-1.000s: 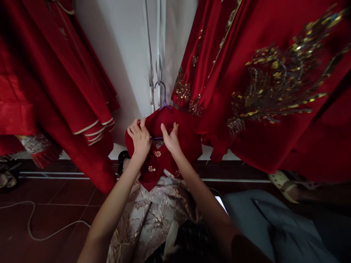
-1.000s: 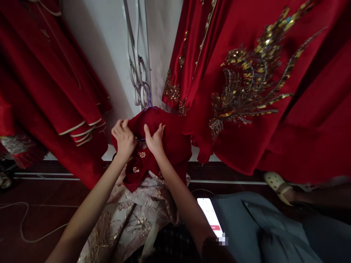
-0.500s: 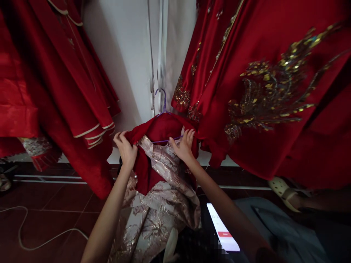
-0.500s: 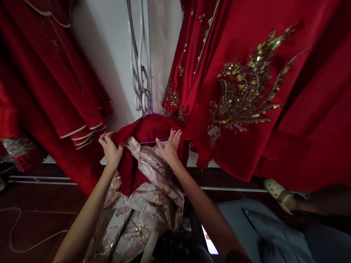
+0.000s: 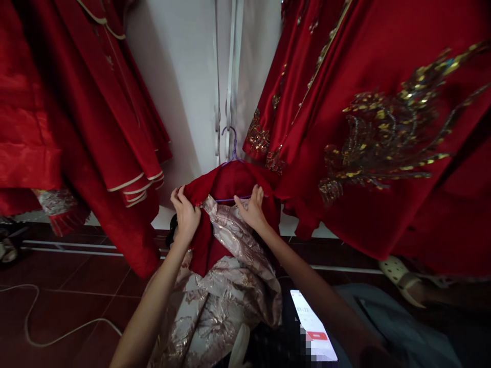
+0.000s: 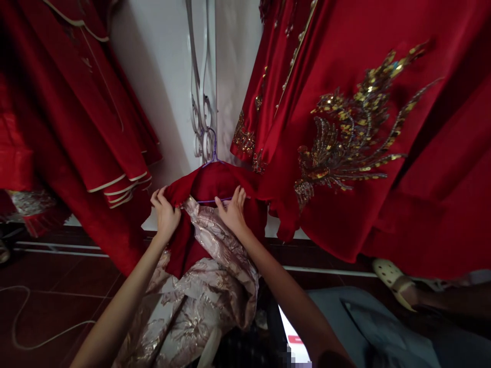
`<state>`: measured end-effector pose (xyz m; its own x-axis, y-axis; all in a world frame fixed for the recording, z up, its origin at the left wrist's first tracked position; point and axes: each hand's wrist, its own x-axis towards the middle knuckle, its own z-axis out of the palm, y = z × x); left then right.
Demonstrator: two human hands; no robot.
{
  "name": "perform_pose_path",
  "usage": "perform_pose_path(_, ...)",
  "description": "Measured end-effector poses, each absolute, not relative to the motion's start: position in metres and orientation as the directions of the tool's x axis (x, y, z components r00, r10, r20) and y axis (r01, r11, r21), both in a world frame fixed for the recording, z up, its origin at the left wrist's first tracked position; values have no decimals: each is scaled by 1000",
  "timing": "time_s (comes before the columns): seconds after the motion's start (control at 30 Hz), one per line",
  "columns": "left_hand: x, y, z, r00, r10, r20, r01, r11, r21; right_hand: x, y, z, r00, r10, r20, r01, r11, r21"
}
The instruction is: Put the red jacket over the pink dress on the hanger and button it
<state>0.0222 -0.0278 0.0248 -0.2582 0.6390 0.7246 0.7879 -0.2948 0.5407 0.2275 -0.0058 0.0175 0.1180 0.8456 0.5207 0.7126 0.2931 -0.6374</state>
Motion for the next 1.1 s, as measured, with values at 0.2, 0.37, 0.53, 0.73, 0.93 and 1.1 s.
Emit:
perform_pose_path(0.2, -2, -18, 36, -292, 668, 685, 783, -244, 572, 275, 32, 32, 259, 697, 669, 839, 180, -513)
perform_pose_path(0.37, -29, -9, 56, -264, 756, 599, 813, -160, 559, 314, 33, 49, 106, 641, 760, 916, 235, -325)
perform_pose_path(0.53, -34, -10, 61, -260, 764, 590, 823, -144, 549, 325, 21, 52, 8, 661, 750, 951, 227, -210)
perform_pose_path(0.73, -31, -11, 63, -233, 760, 607, 832, -168, 529, 325, 36, 62, 40, 644, 764, 959, 189, -209)
perform_pose_path(0.93, -36, -13, 68, -219, 797, 563, 820, -163, 549, 334, 40, 73, -65, 667, 743, 962, 239, -130)
perform_pose_path(1.1, -28, -25, 68, -179, 797, 576, 849, -170, 500, 345, 38, 70, -85, 657, 749, 969, 231, -93)
